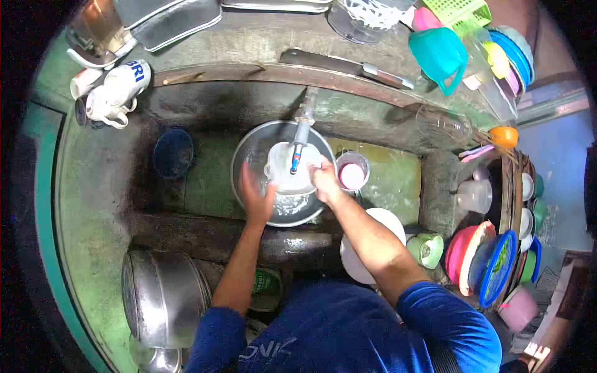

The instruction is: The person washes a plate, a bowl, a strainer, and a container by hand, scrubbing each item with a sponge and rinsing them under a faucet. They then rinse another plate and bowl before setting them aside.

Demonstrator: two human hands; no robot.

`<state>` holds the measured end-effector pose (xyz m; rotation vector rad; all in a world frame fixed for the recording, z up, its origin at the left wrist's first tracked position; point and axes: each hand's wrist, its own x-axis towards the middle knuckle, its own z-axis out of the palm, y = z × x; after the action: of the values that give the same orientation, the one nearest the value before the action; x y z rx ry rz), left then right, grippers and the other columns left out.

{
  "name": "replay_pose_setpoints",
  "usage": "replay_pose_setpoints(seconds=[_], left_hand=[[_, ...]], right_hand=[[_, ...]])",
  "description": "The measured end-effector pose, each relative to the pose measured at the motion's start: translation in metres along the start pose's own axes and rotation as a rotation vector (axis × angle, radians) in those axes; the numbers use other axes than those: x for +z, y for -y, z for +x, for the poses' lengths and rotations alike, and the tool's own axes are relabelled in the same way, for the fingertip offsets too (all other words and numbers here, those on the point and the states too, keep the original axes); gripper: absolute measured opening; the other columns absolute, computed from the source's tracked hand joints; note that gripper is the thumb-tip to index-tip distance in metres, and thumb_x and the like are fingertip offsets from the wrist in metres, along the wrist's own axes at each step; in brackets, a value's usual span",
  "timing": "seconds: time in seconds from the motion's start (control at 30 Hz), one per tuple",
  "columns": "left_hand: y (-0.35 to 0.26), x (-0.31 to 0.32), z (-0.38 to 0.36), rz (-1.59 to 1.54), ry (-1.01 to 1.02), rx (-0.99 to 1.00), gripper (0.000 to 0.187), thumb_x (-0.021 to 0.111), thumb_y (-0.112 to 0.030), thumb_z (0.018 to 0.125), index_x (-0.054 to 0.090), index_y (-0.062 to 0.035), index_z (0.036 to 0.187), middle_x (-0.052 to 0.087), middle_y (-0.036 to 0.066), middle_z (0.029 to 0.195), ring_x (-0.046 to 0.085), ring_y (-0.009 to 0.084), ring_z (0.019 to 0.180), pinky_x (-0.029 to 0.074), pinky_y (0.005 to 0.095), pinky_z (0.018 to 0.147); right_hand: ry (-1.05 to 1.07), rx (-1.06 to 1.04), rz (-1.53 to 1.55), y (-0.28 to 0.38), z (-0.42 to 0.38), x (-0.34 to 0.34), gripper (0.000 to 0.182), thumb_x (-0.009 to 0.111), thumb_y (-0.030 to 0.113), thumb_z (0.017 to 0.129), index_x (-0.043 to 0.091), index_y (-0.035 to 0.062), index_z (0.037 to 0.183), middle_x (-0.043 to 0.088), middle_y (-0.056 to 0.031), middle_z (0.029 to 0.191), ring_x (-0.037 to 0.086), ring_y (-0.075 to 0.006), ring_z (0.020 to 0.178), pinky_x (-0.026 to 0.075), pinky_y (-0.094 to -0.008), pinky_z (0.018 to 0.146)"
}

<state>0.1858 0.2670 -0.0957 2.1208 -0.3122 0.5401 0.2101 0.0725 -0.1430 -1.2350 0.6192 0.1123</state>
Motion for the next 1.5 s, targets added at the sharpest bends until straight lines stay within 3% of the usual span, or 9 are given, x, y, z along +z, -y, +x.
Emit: replay_pose_setpoints(seconds=[0.07, 0.5, 0.67, 0.8, 0.87, 1.03, 1.2, 1.33, 1.5], left_hand=[[-0.019, 0.033, 0.008, -1.065, 0.249, -0.621, 0.077, 0.070, -0.008, 0.079, 0.029, 0.0007, 0.143, 0.042, 0.023, 0.137, 0.041, 0.0333, 0.130, 0.032, 0.0433, 0.109], [-0.094, 0.085, -0.023, -0.339, 0.288, -0.102, 0.072, 0.070, -0.004, 0.073, 0.040, -0.0059, 0.139, 0.039, 0.022, 0.140, 0.040, 0.0412, 0.129, 0.035, 0.0459, 0.108], [-0.010, 0.062, -0.023, -1.243, 0.036, -1.170, 0.052, 0.051, -0.014, 0.096, 0.030, -0.0189, 0.144, 0.053, 0.011, 0.127, 0.060, 0.0271, 0.110, 0.056, 0.0514, 0.084], [0.005, 0.047, -0.031, -1.319, -0.016, -1.184, 0.050, 0.047, -0.020, 0.099, 0.027, -0.0192, 0.145, 0.051, 0.012, 0.130, 0.058, 0.0267, 0.112, 0.056, 0.0486, 0.085], [-0.005, 0.054, -0.038, -1.222, 0.014, -1.209, 0.051, 0.046, -0.025, 0.101, 0.025, -0.0165, 0.147, 0.049, 0.012, 0.135, 0.056, 0.0268, 0.116, 0.054, 0.0469, 0.088], [-0.039, 0.060, -0.031, -1.113, -0.078, -0.945, 0.044, 0.045, -0.022, 0.103, 0.034, -0.0089, 0.143, 0.043, 0.009, 0.138, 0.039, 0.0167, 0.128, 0.033, 0.0351, 0.107], [-0.013, 0.049, 0.010, -1.135, -0.282, -1.198, 0.039, 0.042, -0.028, 0.103, 0.035, -0.0153, 0.139, 0.060, 0.008, 0.108, 0.055, 0.0120, 0.057, 0.037, 0.0156, 0.039], [-0.048, 0.075, 0.012, -1.087, 0.081, -1.158, 0.058, 0.056, -0.035, 0.097, 0.029, -0.0174, 0.145, 0.052, 0.008, 0.126, 0.059, 0.0209, 0.092, 0.052, 0.0396, 0.068], [-0.055, 0.089, 0.022, -1.128, 0.289, -1.133, 0.070, 0.063, -0.051, 0.089, 0.034, -0.0212, 0.146, 0.044, 0.009, 0.141, 0.051, 0.0292, 0.119, 0.042, 0.0397, 0.088]], right_hand=[[0.027, 0.020, 0.145, 0.006, -0.005, -0.016, 0.023, 0.059, 0.010, 0.093, 0.060, 0.0043, 0.116, 0.068, -0.0091, 0.102, 0.065, -0.0206, 0.085, 0.055, -0.0379, 0.074], [0.332, 0.200, 0.614, -0.128, 0.103, -0.163, 0.019, 0.055, 0.023, 0.096, 0.064, 0.0075, 0.102, 0.067, -0.0074, 0.095, 0.065, -0.0225, 0.084, 0.056, -0.0378, 0.074], [-0.128, -0.408, -0.777, 0.013, -0.019, -0.030, 0.029, 0.058, 0.004, 0.087, 0.053, -0.0028, 0.115, 0.064, -0.0157, 0.103, 0.062, -0.0283, 0.094, 0.049, -0.0375, 0.082], [0.076, -0.956, -1.104, 0.039, -0.063, 0.003, 0.016, 0.059, 0.003, 0.078, 0.058, 0.0021, 0.094, 0.058, -0.0186, 0.086, 0.055, -0.0390, 0.089, 0.045, -0.0477, 0.081], [0.452, -0.916, -1.136, 0.030, -0.059, 0.020, 0.011, 0.061, 0.007, 0.078, 0.060, 0.0020, 0.087, 0.060, -0.0193, 0.085, 0.057, -0.0400, 0.085, 0.046, -0.0491, 0.078], [0.150, -0.504, -1.378, 0.047, -0.035, 0.049, 0.021, 0.065, 0.020, 0.075, 0.064, 0.0005, 0.084, 0.064, -0.0234, 0.083, 0.063, -0.0412, 0.078, 0.052, -0.0491, 0.071], [0.598, -0.561, -1.387, 0.050, -0.056, 0.026, 0.039, 0.061, 0.041, 0.086, 0.064, 0.0076, 0.107, 0.065, -0.0168, 0.109, 0.058, -0.0360, 0.111, 0.034, -0.0584, 0.104], [0.321, -0.673, -1.489, 0.037, -0.060, -0.033, 0.032, 0.064, 0.031, 0.085, 0.062, 0.0150, 0.114, 0.061, -0.0058, 0.123, 0.049, -0.0281, 0.126, 0.020, -0.0712, 0.104], [-0.128, -0.239, -0.399, 0.036, -0.055, -0.073, 0.023, 0.056, 0.022, 0.097, 0.061, 0.0047, 0.111, 0.069, -0.0105, 0.096, 0.066, -0.0243, 0.091, 0.052, -0.0384, 0.078]])
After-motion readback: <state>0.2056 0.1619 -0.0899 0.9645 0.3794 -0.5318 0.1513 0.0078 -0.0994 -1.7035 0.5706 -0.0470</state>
